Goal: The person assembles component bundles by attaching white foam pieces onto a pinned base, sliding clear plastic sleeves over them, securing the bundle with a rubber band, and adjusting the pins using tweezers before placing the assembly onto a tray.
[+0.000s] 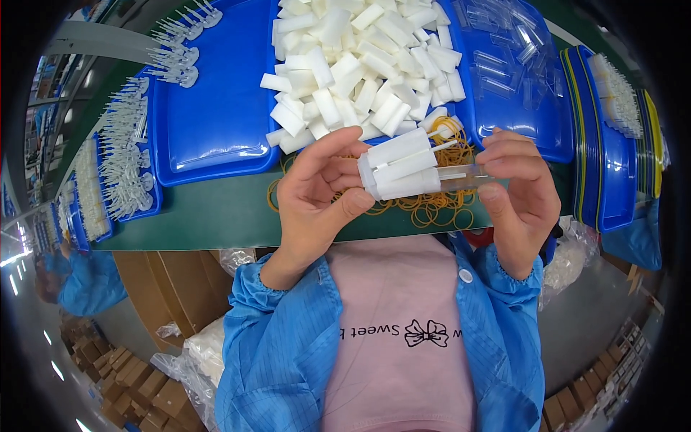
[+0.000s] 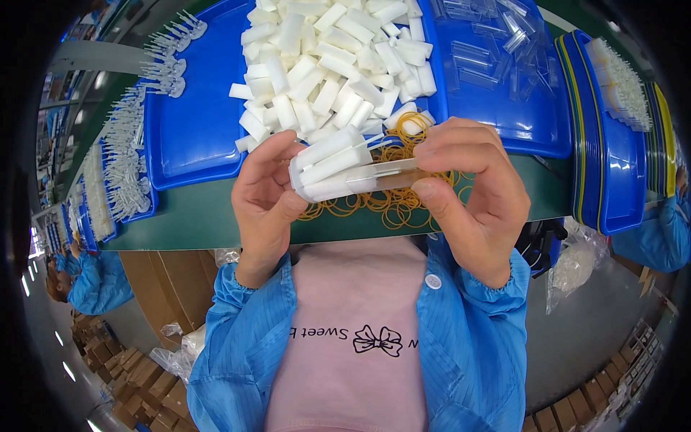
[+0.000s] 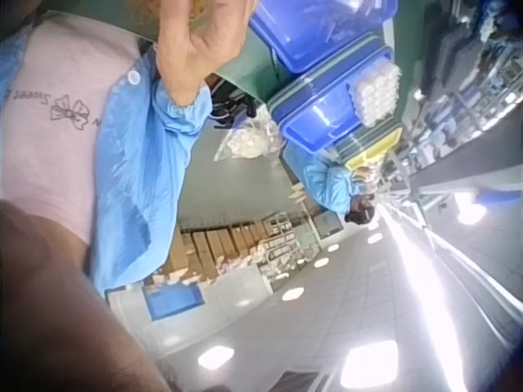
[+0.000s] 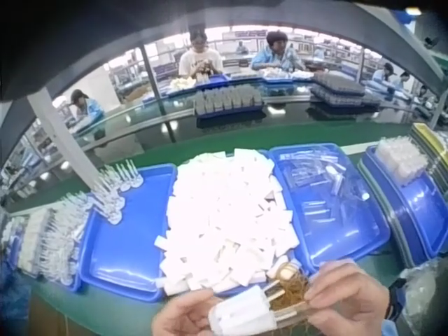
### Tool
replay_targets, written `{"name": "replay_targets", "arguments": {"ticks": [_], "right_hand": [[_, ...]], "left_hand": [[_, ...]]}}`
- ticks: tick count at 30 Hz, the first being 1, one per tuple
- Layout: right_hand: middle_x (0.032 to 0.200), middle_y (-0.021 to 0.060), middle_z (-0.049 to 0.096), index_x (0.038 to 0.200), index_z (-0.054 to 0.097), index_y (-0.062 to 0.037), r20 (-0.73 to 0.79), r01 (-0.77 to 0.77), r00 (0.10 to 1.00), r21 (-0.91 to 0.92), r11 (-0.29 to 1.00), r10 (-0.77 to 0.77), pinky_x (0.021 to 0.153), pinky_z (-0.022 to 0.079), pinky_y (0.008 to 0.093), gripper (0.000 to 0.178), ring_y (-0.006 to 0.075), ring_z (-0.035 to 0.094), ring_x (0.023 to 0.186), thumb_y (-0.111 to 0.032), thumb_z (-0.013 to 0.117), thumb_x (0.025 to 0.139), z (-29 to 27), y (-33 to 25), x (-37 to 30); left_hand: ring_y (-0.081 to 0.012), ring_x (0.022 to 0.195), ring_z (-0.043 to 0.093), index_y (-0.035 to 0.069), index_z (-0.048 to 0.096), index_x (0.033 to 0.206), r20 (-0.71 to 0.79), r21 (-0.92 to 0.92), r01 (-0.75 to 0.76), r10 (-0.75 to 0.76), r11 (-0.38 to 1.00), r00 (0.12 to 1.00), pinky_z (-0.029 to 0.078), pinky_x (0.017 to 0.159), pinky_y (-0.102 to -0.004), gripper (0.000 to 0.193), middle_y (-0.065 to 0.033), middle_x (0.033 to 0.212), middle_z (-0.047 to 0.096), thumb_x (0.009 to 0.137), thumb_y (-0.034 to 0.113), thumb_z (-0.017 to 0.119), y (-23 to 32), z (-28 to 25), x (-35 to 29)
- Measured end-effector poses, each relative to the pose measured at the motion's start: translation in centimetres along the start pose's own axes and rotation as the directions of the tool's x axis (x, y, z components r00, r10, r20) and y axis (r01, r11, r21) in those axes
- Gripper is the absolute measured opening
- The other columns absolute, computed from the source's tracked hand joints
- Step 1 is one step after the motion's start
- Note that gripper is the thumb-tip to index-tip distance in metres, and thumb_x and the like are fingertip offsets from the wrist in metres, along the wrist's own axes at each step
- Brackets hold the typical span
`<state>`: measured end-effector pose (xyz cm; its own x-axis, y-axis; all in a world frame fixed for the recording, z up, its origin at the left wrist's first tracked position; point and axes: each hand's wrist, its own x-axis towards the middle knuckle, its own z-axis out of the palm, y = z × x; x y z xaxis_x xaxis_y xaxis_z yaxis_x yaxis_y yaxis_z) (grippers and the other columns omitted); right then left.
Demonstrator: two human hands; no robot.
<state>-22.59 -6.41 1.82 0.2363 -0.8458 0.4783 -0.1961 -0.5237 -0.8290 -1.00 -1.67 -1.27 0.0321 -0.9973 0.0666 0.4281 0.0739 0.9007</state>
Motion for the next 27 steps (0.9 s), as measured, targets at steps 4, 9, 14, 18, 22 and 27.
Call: {"name": "replay_targets", "arguments": {"ticks": [4,9,14,18,22,27], "right_hand": [[0.090,0.0090,0.063,0.084,0.062,-0.0027,0.007,-0.077,0.997,0.150,0.986,0.077,0.091,0.039,0.0427,0.018,0.0239,0.058,0.091,-0.002,0.072,0.069,0.5,0.2,-0.6],[0.087,0.0073,0.063,0.081,0.064,-0.0042,0.047,-0.044,0.998,0.070,0.997,0.041,0.093,0.037,0.0465,0.018,0.0232,0.060,0.089,-0.002,0.074,0.066,1.3,-0.3,-0.9],[0.086,0.0073,0.064,0.078,0.065,-0.0045,0.029,-0.026,0.999,0.025,0.999,0.025,0.092,0.038,0.0450,0.017,0.0222,0.060,0.085,-0.002,0.074,0.064,1.4,-0.4,-1.1],[0.085,0.0067,0.062,0.079,0.066,-0.0048,0.062,0.023,0.998,0.027,0.999,-0.025,0.089,0.040,0.0415,0.018,0.0229,0.058,0.084,-0.002,0.074,0.063,1.6,0.3,-0.9],[0.097,0.0081,0.057,0.089,0.065,-0.0051,0.129,-0.046,0.991,0.079,0.996,0.035,0.088,0.040,0.0356,0.027,0.0229,0.054,0.095,-0.006,0.075,0.064,1.0,-0.3,0.0],[0.099,0.0100,0.058,0.097,0.062,-0.0029,-0.070,-0.097,0.994,-0.115,0.989,0.090,0.085,0.042,0.0320,0.025,0.0222,0.054,0.097,-0.010,0.067,0.074,-4.0,3.9,3.6]], "left_hand": [[-0.0197,0.097,0.060,-0.005,0.054,0.113,0.055,0.076,-0.038,0.034,0.996,0.998,0.051,0.084,-0.0308,0.042,-0.0125,0.112,0.052,0.076,0.003,0.071,-0.6,-0.4,-0.1],[-0.0183,0.097,0.058,-0.004,0.055,0.112,0.128,0.091,-0.043,0.032,0.995,0.991,0.050,0.084,-0.0292,0.041,-0.0114,0.110,0.052,0.075,0.003,0.071,-0.9,0.1,-0.3],[-0.0197,0.101,0.057,-0.004,0.054,0.114,0.115,0.046,0.022,-0.027,0.999,0.993,0.049,0.087,-0.0298,0.041,-0.0115,0.112,0.051,0.076,-0.001,0.069,-0.6,0.0,-0.3],[-0.0217,0.106,0.055,-0.004,0.052,0.117,0.015,-0.007,0.131,-0.131,0.991,0.991,0.046,0.091,-0.0323,0.044,-0.0122,0.117,0.050,0.077,-0.001,0.068,0.0,0.8,0.2],[-0.0216,0.108,0.054,-0.005,0.050,0.119,0.163,0.154,-0.035,0.009,0.987,0.987,0.044,0.093,-0.0336,0.047,-0.0119,0.117,0.050,0.078,0.004,0.069,-0.5,-0.8,-0.1],[-0.0209,0.107,0.054,-0.004,0.050,0.120,0.031,0.016,0.110,-0.111,0.994,0.993,0.044,0.092,-0.0315,0.049,-0.0102,0.116,0.051,0.078,0.010,0.071,-0.5,-0.1,-0.1]]}}
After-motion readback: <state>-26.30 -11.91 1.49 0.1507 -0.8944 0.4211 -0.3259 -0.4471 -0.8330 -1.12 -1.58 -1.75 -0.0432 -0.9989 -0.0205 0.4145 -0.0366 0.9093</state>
